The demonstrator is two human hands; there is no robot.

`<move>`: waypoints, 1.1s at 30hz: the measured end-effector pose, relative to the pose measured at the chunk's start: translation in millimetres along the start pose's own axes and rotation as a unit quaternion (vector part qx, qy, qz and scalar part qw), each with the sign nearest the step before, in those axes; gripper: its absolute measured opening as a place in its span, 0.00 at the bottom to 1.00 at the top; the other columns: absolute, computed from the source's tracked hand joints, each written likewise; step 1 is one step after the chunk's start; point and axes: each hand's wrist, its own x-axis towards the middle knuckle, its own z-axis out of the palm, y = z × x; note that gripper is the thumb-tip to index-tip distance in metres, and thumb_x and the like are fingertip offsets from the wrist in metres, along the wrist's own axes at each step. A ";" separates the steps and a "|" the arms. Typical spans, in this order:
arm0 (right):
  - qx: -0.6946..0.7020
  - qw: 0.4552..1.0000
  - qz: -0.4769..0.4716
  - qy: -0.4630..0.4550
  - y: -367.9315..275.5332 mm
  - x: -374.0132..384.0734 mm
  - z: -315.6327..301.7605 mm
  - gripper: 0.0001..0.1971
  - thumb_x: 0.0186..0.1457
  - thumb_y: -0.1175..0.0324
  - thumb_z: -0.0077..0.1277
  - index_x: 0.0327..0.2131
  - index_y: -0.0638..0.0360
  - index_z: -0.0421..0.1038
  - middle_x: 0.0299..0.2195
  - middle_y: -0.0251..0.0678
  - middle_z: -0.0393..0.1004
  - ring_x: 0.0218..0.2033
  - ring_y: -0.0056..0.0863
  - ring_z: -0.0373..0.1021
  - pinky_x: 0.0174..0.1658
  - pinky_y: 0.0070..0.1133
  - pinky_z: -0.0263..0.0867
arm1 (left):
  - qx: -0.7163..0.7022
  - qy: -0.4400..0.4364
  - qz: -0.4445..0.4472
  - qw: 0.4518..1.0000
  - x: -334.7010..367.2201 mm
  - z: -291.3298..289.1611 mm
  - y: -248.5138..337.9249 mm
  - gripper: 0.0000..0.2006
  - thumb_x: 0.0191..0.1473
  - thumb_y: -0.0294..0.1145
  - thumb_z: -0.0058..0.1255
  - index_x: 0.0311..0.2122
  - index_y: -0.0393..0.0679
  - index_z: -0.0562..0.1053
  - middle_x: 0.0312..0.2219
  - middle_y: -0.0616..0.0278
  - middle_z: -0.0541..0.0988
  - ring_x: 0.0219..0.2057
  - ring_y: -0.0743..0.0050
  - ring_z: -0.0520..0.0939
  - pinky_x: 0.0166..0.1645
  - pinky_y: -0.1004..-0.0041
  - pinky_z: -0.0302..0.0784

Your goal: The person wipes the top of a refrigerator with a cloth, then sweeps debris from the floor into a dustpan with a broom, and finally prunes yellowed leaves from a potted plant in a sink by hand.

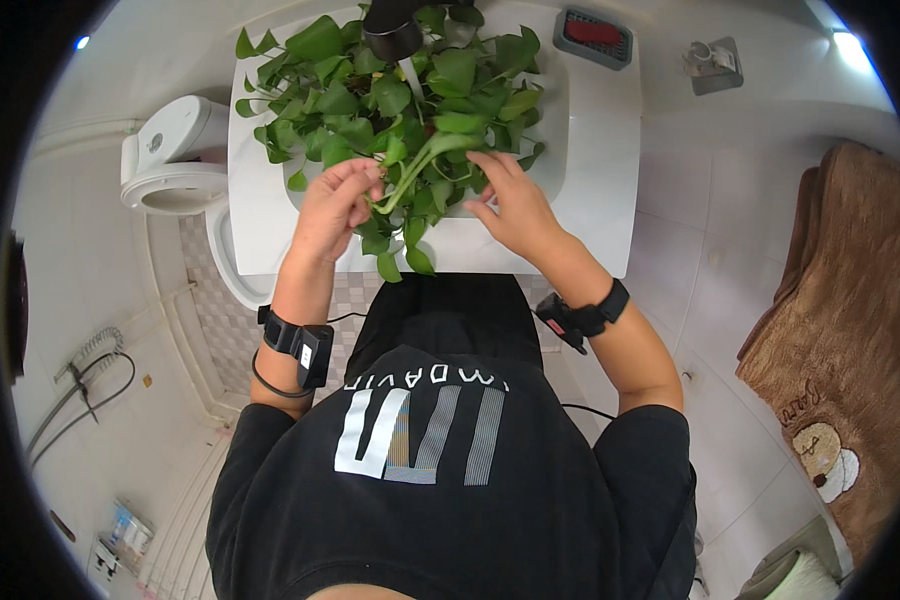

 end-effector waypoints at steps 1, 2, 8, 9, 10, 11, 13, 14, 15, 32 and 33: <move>0.019 1.000 -0.006 0.013 1.6 3.9 3.4 0.26 0.45 0.70 0.56 0.49 0.60 0.62 0.47 0.43 0.62 0.29 0.28 0.71 0.35 0.22 0.67 | 0.004 0.017 0.011 1.000 -0.3 -2.8 2.1 0.07 0.51 0.27 0.49 0.34 0.36 0.72 0.20 0.67 0.73 0.12 0.91 0.60 0.16 0.87 0.51; 0.041 0.999 -0.012 0.025 3.2 7.8 7.4 0.28 0.45 0.70 0.57 0.51 0.60 0.60 0.48 0.44 0.61 0.29 0.28 0.70 0.35 0.22 0.67 | 0.010 0.035 0.021 0.999 -1.2 -7.2 4.4 0.07 0.51 0.27 0.49 0.34 0.36 0.73 0.20 0.68 0.73 0.13 0.91 0.60 0.16 0.87 0.50; 0.031 0.999 -0.006 -0.012 -2.0 30.8 21.1 0.25 0.45 0.63 0.57 0.48 0.55 0.65 0.48 0.39 0.63 0.25 0.28 0.71 0.33 0.24 0.67 | 0.005 0.064 0.055 0.996 2.7 -38.4 13.2 0.08 0.52 0.27 0.50 0.35 0.33 0.73 0.20 0.67 0.73 0.15 0.92 0.63 0.19 0.88 0.54; 0.004 0.999 -0.012 -0.032 -0.9 33.9 25.7 0.24 0.45 0.62 0.57 0.47 0.54 0.66 0.48 0.39 0.64 0.25 0.29 0.71 0.33 0.24 0.67 | 0.114 0.101 0.143 0.978 6.3 -40.1 14.8 0.08 0.51 0.27 0.51 0.35 0.33 0.74 0.21 0.67 0.74 0.16 0.92 0.65 0.20 0.88 0.57; -0.023 0.998 -0.017 -0.052 -0.8 35.6 30.4 0.23 0.45 0.62 0.57 0.47 0.53 0.67 0.47 0.39 0.64 0.25 0.30 0.71 0.33 0.25 0.67 | 0.221 0.135 0.228 0.939 8.6 -41.1 16.0 0.08 0.51 0.27 0.52 0.35 0.33 0.74 0.21 0.67 0.75 0.18 0.91 0.67 0.22 0.89 0.59; -0.044 0.998 -0.004 -0.037 -0.1 36.3 34.8 0.22 0.45 0.62 0.56 0.46 0.53 0.67 0.46 0.39 0.66 0.27 0.34 0.71 0.34 0.28 0.68 | 0.250 0.145 0.245 0.926 9.6 -37.4 23.3 0.08 0.51 0.27 0.53 0.34 0.33 0.75 0.21 0.68 0.75 0.20 0.91 0.69 0.24 0.88 0.62; -0.091 0.996 -0.009 -0.001 2.2 37.7 37.6 0.22 0.45 0.62 0.56 0.46 0.53 0.68 0.46 0.39 0.66 0.28 0.36 0.71 0.34 0.29 0.68 | 0.304 0.152 0.259 0.904 17.3 -28.9 38.4 0.08 0.50 0.27 0.53 0.34 0.34 0.76 0.20 0.69 0.75 0.19 0.91 0.68 0.24 0.87 0.62; -0.135 0.990 -0.021 0.031 1.3 39.4 39.7 0.21 0.45 0.63 0.56 0.46 0.53 0.68 0.45 0.38 0.66 0.30 0.38 0.71 0.35 0.30 0.69 | 0.359 0.168 0.273 0.877 19.9 -29.2 43.0 0.07 0.50 0.28 0.54 0.33 0.34 0.76 0.19 0.70 0.75 0.18 0.92 0.68 0.23 0.87 0.62; -0.151 0.987 -0.025 0.043 -0.5 41.7 40.6 0.20 0.45 0.64 0.56 0.45 0.52 0.68 0.44 0.38 0.67 0.32 0.41 0.71 0.35 0.31 0.69 | 0.403 0.185 0.287 0.849 27.3 -34.4 44.5 0.07 0.49 0.29 0.54 0.32 0.37 0.77 0.17 0.67 0.76 0.18 0.88 0.71 0.24 0.83 0.66; -0.228 0.971 -0.071 0.022 -5.6 65.8 85.1 0.15 0.50 0.65 0.50 0.42 0.58 0.67 0.36 0.46 0.72 0.32 0.42 0.71 0.31 0.32 0.68 | 0.538 0.241 0.243 0.770 97.2 -45.8 -4.3 0.08 0.46 0.34 0.52 0.30 0.42 0.76 0.19 0.54 0.77 0.22 0.59 0.79 0.29 0.69 0.73; -0.228 0.971 -0.073 0.020 -6.0 67.9 85.3 0.15 0.50 0.65 0.50 0.42 0.58 0.67 0.36 0.46 0.72 0.32 0.42 0.71 0.31 0.32 0.68 | 0.576 0.230 0.202 0.758 100.4 -49.9 -9.1 0.09 0.46 0.35 0.52 0.29 0.41 0.76 0.20 0.53 0.77 0.24 0.56 0.79 0.30 0.67 0.73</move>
